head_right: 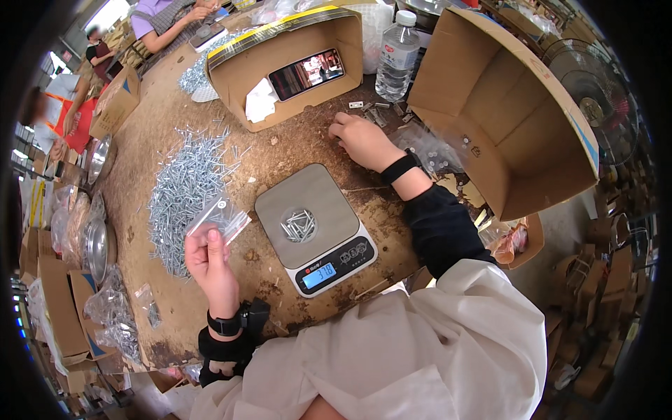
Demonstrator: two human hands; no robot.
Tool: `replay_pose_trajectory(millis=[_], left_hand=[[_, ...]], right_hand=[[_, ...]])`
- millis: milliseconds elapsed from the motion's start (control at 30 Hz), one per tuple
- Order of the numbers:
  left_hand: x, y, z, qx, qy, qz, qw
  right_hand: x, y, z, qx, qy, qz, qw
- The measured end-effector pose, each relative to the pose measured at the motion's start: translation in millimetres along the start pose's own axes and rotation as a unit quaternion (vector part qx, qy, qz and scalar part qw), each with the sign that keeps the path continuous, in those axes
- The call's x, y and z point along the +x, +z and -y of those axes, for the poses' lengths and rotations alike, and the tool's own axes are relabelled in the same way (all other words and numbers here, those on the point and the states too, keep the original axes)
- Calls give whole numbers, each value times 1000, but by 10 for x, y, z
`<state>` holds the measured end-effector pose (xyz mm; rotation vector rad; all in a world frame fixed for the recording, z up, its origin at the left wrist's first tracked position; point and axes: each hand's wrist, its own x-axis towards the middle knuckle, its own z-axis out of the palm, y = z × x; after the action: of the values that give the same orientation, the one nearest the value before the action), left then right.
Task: The person weighs small metal nails on a digital scale, placing them into small plastic bags. They repeatedly pick up nails from a pile on the table, place them on the scale, and transfer them into bags, occasionally adjusting the quantity to reach a target weight.
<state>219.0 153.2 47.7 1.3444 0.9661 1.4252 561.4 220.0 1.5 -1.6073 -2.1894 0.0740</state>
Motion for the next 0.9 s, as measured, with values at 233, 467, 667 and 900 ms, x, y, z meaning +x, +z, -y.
replay_pose_trajectory(millis=[233,467,667,900], left_hand=[[-1,2,0,6,7,4,1000],[-7,-7,-12,25,6,8,1000],[12,-20,6,45,26,10,999],[59,-41,-9,54,37,21,998]], right_hand=[[1,38,31,-6,13,-49,999],[-12,-248,75,197,59,-115,972],[-74,-575,469,570,64,-22,819],[-173,-592,1127,558,-53,139,817]])
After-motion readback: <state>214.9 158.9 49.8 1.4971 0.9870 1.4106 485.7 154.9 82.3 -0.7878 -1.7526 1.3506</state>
